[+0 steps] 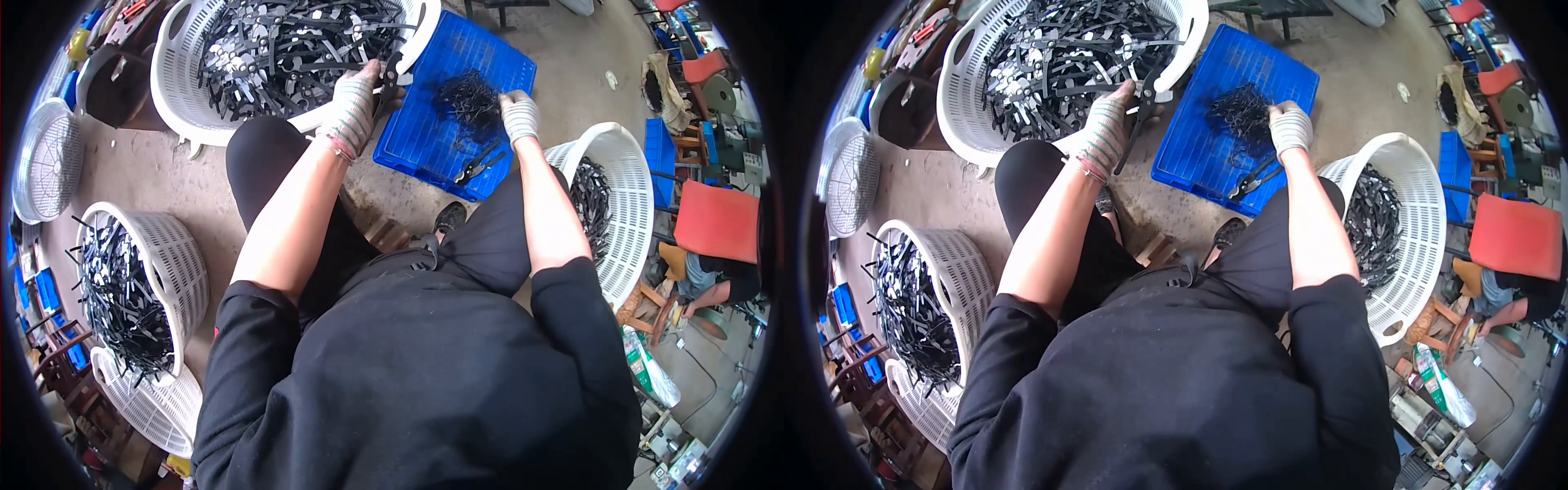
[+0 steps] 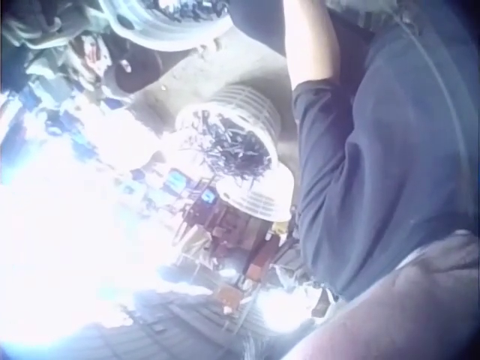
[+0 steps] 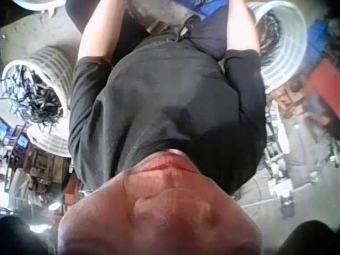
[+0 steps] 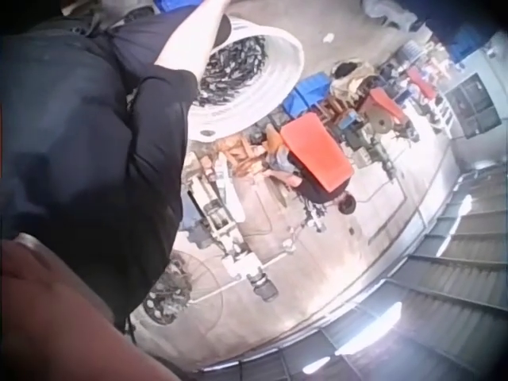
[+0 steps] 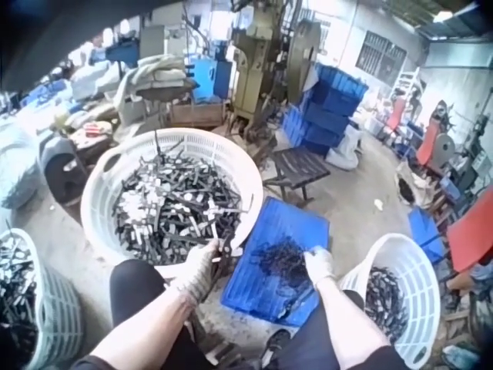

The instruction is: Assembling and trimming small plastic components using pliers in a workshop setting.

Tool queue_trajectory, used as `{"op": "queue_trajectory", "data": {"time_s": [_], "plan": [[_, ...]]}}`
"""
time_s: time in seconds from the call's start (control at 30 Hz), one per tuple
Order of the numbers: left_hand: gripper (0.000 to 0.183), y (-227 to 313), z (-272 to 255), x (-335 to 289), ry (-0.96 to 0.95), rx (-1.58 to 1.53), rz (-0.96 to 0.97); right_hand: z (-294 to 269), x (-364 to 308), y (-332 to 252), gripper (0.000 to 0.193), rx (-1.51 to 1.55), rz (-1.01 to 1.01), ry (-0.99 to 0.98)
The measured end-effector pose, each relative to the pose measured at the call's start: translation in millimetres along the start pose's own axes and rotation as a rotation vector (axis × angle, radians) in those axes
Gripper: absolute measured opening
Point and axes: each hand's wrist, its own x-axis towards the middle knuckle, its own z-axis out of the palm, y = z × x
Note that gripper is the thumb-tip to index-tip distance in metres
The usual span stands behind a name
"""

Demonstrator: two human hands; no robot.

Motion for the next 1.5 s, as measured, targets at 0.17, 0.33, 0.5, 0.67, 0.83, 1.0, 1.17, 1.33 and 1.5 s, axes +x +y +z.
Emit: {"op": "queue_trajectory", "data": {"time_s": [0.17, 0.33, 0.5, 0.67, 0.83, 1.0, 1.17, 1.33, 1.5], "plan": [[0.028, -6.9, -3.0, -2.4, 0.001, 0.005, -0.045, -8.6, -9.6, -9.4, 0.022, 0.767, 0.198, 0.190], [0.027, -13.1, -7.5, -2.4, -0.023, 0.041, -0.064, -17.2, -26.8, -2.7, 0.025, -0.002, -0.013, 0.191], [0.025, -25.6, -10.8, -10.8, -0.046, 0.047, -0.072, -26.4, -26.9, -2.9, 0.026, 0.302, 0.194, 0.422], [0.026, -29.4, -12.2, -21.3, -0.080, 0.047, -0.076, -37.4, -46.8, -5.8, 0.019, 0.758, 0.090, 0.333], [0.031, -35.3, -11.6, -22.2, -0.061, 0.098, -0.121, -34.2, -50.9, -0.4, 0.019, 0.517, 0.098, 0.298], [0.034, -42.0, -11.4, -16.5, -0.048, 0.084, -0.134, -22.1, -40.1, 4.8, 0.019, 1.066, 0.400, 0.178], [0.035, -36.7, -6.4, -22.4, -0.124, 0.036, -0.172, -57.9, -56.0, -27.9, 0.015, 1.419, 0.370, 0.062], [0.048, -25.0, 13.3, -42.8, -0.218, -0.104, -0.175, -101.0, -112.3, -86.4, 0.013, 1.425, -0.073, -0.278], [0.045, -16.7, 27.5, -59.5, -0.307, -0.209, -0.131, -101.5, -138.5, -116.3, 0.016, 1.388, -0.001, -0.329]]}}
